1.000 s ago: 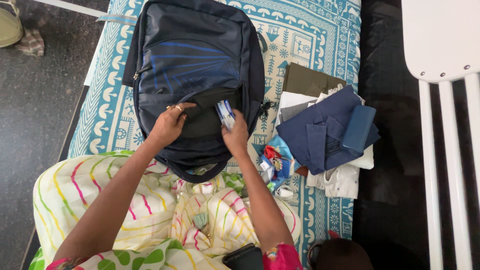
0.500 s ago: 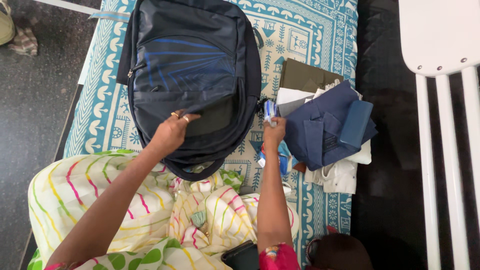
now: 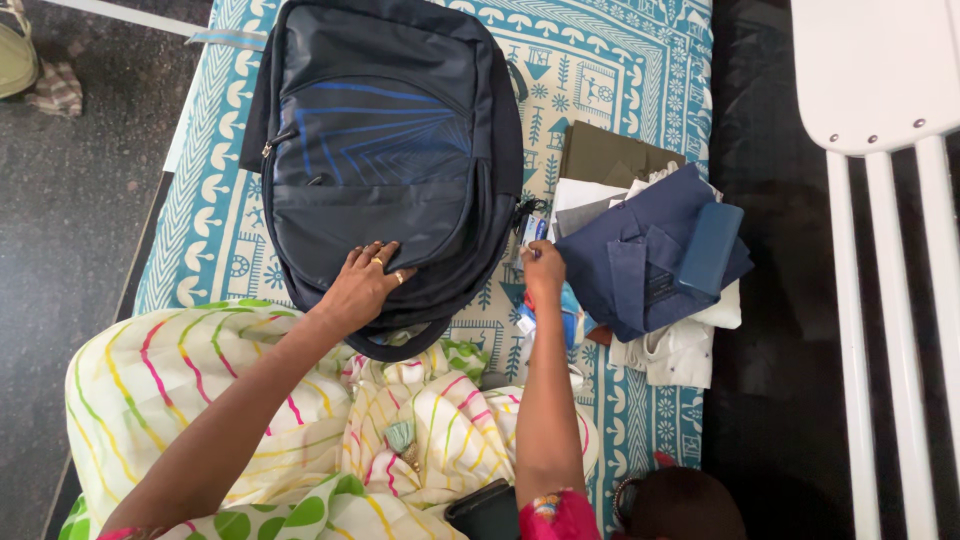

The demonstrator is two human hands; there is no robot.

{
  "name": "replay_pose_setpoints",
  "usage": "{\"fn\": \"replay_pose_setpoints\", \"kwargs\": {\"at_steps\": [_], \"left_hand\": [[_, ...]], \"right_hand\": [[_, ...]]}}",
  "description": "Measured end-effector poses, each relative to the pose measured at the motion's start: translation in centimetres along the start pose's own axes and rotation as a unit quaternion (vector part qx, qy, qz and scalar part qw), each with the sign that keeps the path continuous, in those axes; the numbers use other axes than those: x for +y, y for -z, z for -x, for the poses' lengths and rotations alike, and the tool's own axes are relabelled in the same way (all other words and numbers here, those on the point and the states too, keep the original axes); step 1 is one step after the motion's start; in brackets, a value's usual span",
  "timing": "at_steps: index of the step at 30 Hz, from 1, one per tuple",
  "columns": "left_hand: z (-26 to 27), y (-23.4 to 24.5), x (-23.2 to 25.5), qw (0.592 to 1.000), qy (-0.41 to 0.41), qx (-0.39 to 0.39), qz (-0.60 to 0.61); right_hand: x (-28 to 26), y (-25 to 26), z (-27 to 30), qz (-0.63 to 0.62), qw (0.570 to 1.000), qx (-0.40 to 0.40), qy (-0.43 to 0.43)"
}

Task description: The person wipes a closed laptop with a cloth, places it into a backpack, then adds a small box and folded clothes into the bag. The person also wipes the exterior of the backpack with the cloth.

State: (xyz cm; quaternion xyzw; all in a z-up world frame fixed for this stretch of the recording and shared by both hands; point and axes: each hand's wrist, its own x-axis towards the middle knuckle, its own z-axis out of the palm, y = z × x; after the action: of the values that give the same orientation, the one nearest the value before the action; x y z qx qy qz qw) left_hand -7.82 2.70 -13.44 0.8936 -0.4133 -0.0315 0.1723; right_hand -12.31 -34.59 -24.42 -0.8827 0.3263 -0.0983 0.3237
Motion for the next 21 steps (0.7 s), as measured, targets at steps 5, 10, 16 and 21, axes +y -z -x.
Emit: {"fn": "replay_pose_setpoints", "kwargs": {"at_steps": [5, 10, 16, 21], "left_hand": [[0.2, -0.6, 0.2, 1.0, -0.01, 0.013, -0.021], [0.4, -0.9, 0.5, 0.999, -0.004, 0.004, -0.043], [0.4, -0.8, 0.8, 0.999, 0.004, -0.003, -0.043], [0.4, -0.8, 0.9, 0.999, 0.009, -0.014, -0.043]], "right_hand": [[-1.4, 8.5, 0.8, 0.038, 0.981, 0.12, 0.145], [-0.8, 16.9, 2.7, 0.185, 0.928, 0.321, -0.018], [2.4, 21.2, 2.5, -0.028, 0.917, 0.305, -0.255], [2.2, 19.1, 2.2, -0.011, 0.908, 0.381, -0.172]]}}
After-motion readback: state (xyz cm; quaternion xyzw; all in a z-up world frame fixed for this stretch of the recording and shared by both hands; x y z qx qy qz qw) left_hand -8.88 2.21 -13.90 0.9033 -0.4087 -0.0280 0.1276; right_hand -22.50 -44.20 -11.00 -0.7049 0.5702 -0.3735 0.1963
